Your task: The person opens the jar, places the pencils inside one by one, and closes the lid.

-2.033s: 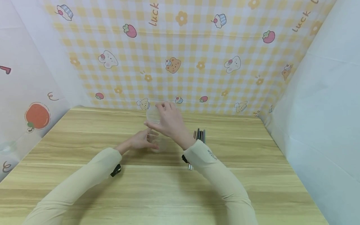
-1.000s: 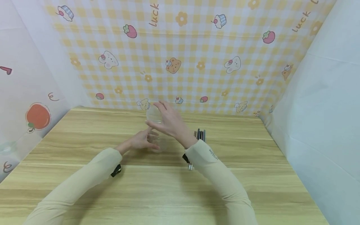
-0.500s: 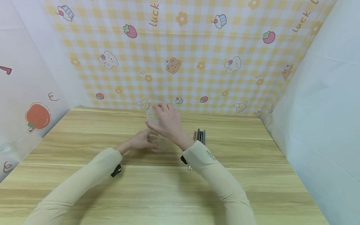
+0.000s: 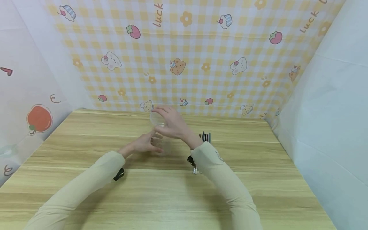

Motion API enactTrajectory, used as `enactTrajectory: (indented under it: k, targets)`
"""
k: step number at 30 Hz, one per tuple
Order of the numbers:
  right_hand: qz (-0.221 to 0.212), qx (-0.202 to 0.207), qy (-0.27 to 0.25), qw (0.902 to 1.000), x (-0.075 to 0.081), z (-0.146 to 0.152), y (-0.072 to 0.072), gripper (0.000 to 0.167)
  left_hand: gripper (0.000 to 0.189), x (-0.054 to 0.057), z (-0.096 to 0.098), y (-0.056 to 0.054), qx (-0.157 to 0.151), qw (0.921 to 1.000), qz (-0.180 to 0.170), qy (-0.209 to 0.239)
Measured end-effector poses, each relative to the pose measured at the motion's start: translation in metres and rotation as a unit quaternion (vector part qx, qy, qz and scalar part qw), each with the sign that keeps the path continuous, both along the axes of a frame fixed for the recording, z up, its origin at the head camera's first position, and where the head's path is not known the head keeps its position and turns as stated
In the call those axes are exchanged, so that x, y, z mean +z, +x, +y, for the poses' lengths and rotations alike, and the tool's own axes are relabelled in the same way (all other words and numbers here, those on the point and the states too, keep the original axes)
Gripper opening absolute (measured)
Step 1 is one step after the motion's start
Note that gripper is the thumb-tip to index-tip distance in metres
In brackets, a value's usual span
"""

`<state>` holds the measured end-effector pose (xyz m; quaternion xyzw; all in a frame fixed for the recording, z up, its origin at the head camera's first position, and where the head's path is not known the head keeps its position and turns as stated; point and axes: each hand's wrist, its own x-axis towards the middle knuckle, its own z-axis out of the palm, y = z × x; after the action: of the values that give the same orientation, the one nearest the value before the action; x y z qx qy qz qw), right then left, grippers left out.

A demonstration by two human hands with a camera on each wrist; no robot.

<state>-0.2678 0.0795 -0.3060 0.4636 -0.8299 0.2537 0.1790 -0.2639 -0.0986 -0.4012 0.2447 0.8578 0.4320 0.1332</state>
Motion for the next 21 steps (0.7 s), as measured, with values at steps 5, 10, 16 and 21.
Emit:
enactTrajectory:
  k: [5, 10, 16, 21]
  targets:
    - [0.001, -0.018, 0.002, 0.9998, 0.001, -0.001, 0.001, 0.055, 0.085, 0.001, 0.001, 0.001, 0.005, 1.0000, -0.002, 0.000]
    - [0.034, -0.143, 0.051, 0.9879, 0.003, -0.011, 0.013, 0.066, 0.092, 0.001, 0.000, 0.003, 0.017, 0.9998, -0.013, -0.004]
    - [0.084, -0.215, 0.099, 0.9679, 0.002, -0.019, 0.020, 0.063, 0.095, -0.001, 0.001, 0.002, 0.017, 0.9996, -0.019, -0.007]
    - [0.097, -0.197, 0.083, 0.9720, 0.000, -0.018, 0.015, 0.058, 0.098, -0.001, 0.001, 0.000, 0.014, 0.9997, -0.017, -0.005]
